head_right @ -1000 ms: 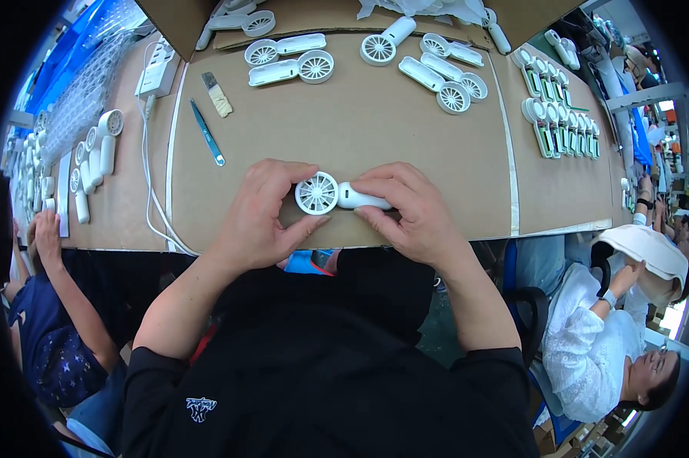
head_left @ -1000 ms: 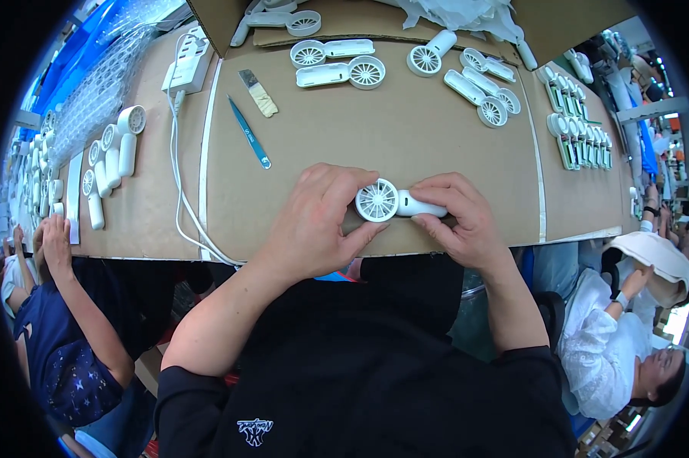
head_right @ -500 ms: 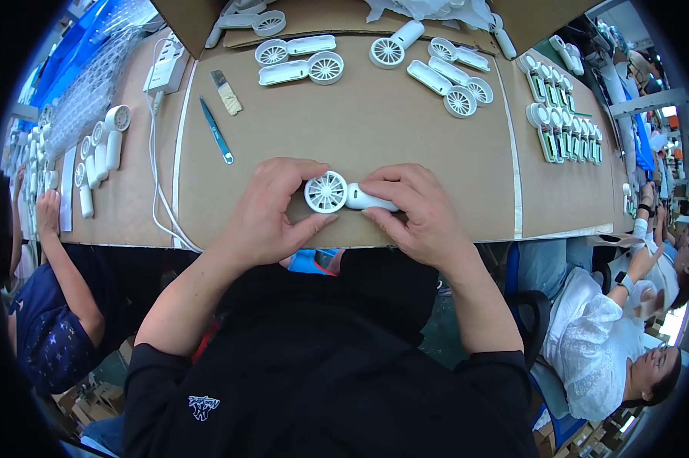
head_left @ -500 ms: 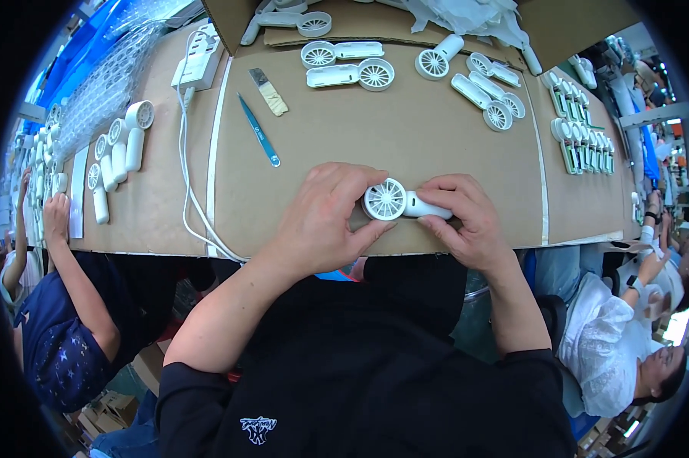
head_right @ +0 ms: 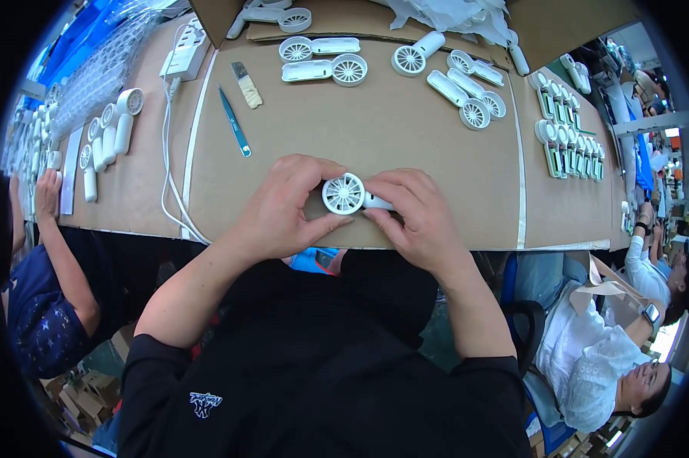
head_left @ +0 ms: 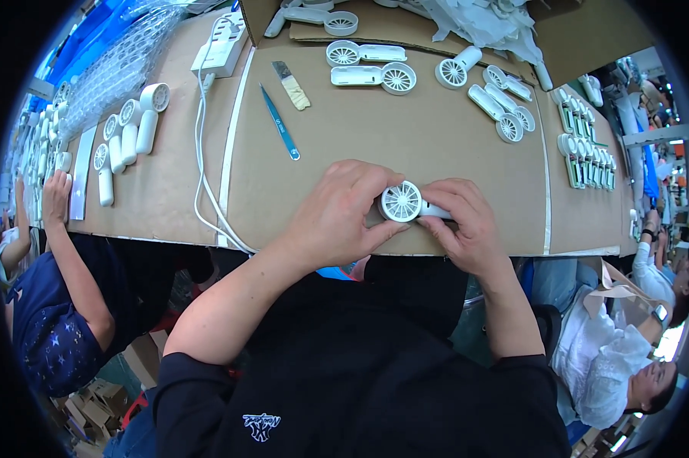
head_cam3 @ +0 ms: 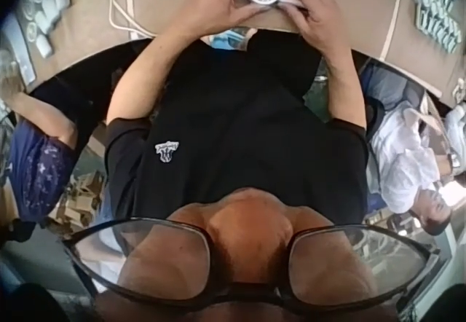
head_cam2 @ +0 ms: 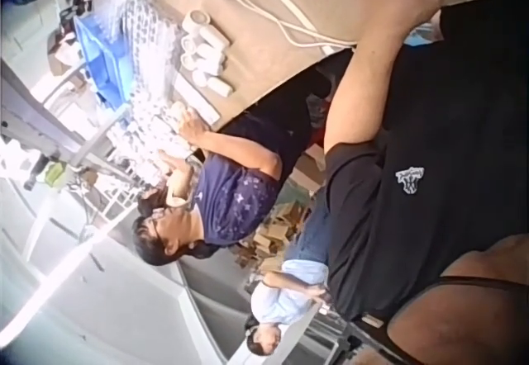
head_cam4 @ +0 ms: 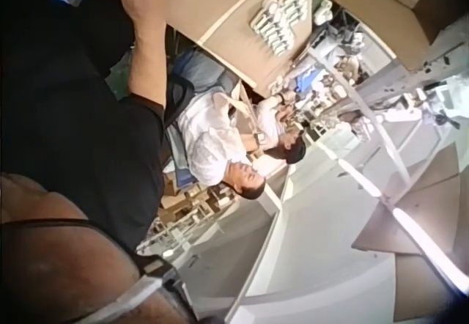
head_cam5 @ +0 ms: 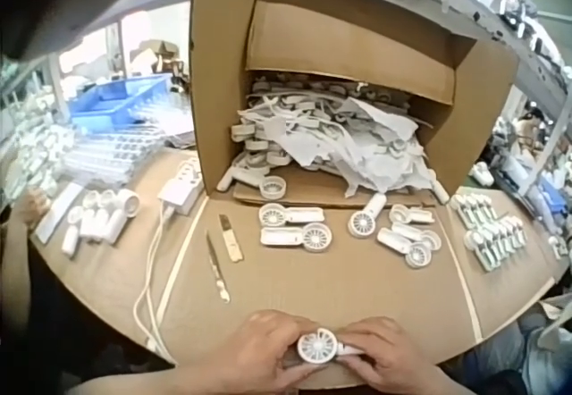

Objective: Assembling components of handheld portable fans at a factory workstation.

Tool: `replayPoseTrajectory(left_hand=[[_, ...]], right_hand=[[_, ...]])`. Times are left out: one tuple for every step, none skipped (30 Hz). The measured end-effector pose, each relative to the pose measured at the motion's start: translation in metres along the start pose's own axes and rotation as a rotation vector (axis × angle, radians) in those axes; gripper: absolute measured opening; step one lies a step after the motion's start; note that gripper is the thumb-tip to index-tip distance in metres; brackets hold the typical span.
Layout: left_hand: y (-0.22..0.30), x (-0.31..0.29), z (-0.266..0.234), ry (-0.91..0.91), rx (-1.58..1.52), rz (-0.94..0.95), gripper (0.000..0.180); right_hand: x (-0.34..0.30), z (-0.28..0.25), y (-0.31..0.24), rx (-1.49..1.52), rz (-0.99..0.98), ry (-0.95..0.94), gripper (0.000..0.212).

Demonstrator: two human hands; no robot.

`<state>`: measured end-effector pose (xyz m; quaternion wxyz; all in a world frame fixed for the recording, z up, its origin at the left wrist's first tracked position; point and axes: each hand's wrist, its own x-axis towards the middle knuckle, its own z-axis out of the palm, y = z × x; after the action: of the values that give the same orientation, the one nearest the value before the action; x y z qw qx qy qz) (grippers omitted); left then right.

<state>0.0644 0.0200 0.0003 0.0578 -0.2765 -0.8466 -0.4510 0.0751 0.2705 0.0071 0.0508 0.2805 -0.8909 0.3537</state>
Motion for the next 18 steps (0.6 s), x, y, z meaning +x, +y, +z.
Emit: replayPoseTrajectory(left_hand=[[0.000,0.000,0.000,-0.002,-0.002,-0.001,0.043],[0.000,0.000,0.000,-0.001,-0.001,0.000,0.043],[-0.001,0.000,0.000,-0.002,0.001,0.000,0.043],[-0.002,0.000,0.001,-0.004,0.003,0.000,0.043],[-0.002,0.000,0.001,-0.006,0.005,0.000,0.043],[-0.002,0.000,0.001,-0.008,0.008,0.000,0.042],[-0.002,0.000,0.001,-0.009,0.006,0.001,0.042],[-0.001,-0.001,0.001,-0.011,-0.001,-0.007,0.042],[-0.001,0.000,0.000,-0.014,-0.008,-0.012,0.042],[0.000,0.000,-0.001,-0.017,-0.015,-0.017,0.042],[0.000,0.001,-0.001,-0.019,-0.021,-0.022,0.042],[-0.003,0.000,-0.001,-0.018,-0.020,-0.023,0.042],[-0.009,0.001,-0.001,-0.024,-0.024,0.001,0.041],[-0.013,0.003,0.001,-0.033,-0.039,0.034,0.041],[-0.014,0.004,0.001,-0.050,-0.050,0.063,0.041],[-0.011,0.004,0.001,-0.066,-0.062,0.093,0.041],[-0.011,0.005,0.002,-0.062,-0.061,0.095,0.041],[-0.008,0.005,0.003,-0.035,-0.046,0.078,0.040]], right_hand=[[0.000,0.000,0.000,-0.016,-0.004,0.003,0.039],[0.001,0.000,-0.002,-0.017,-0.006,0.004,0.039],[0.003,-0.001,-0.005,-0.023,-0.029,0.043,0.036],[0.006,-0.002,-0.009,-0.028,-0.053,0.083,0.033],[0.009,-0.003,-0.013,-0.034,-0.077,0.123,0.030],[0.012,-0.003,-0.017,-0.039,-0.101,0.163,0.027],[0.014,-0.004,-0.021,-0.041,-0.099,0.163,0.027],[0.017,-0.004,-0.025,0.253,-0.095,0.174,0.022],[0.021,-0.004,-0.028,0.544,-0.090,0.185,0.016],[0.025,-0.005,-0.034,0.836,-0.084,0.194,0.011],[0.030,-0.005,-0.041,1.128,-0.078,0.201,0.006],[0.039,-0.002,-0.057,1.213,-0.037,0.221,0.004],[0.047,0.003,-0.072,1.298,0.005,0.239,0.013],[0.048,0.010,-0.066,1.136,0.036,0.198,0.014],[0.054,0.027,-0.072,1.054,0.066,0.161,0.014],[0.059,0.038,-0.078,0.970,0.096,0.125,0.014],[0.061,0.034,-0.081,1.059,0.134,0.133,0.014],[0.062,0.029,-0.082,1.147,0.172,0.142,0.014]])
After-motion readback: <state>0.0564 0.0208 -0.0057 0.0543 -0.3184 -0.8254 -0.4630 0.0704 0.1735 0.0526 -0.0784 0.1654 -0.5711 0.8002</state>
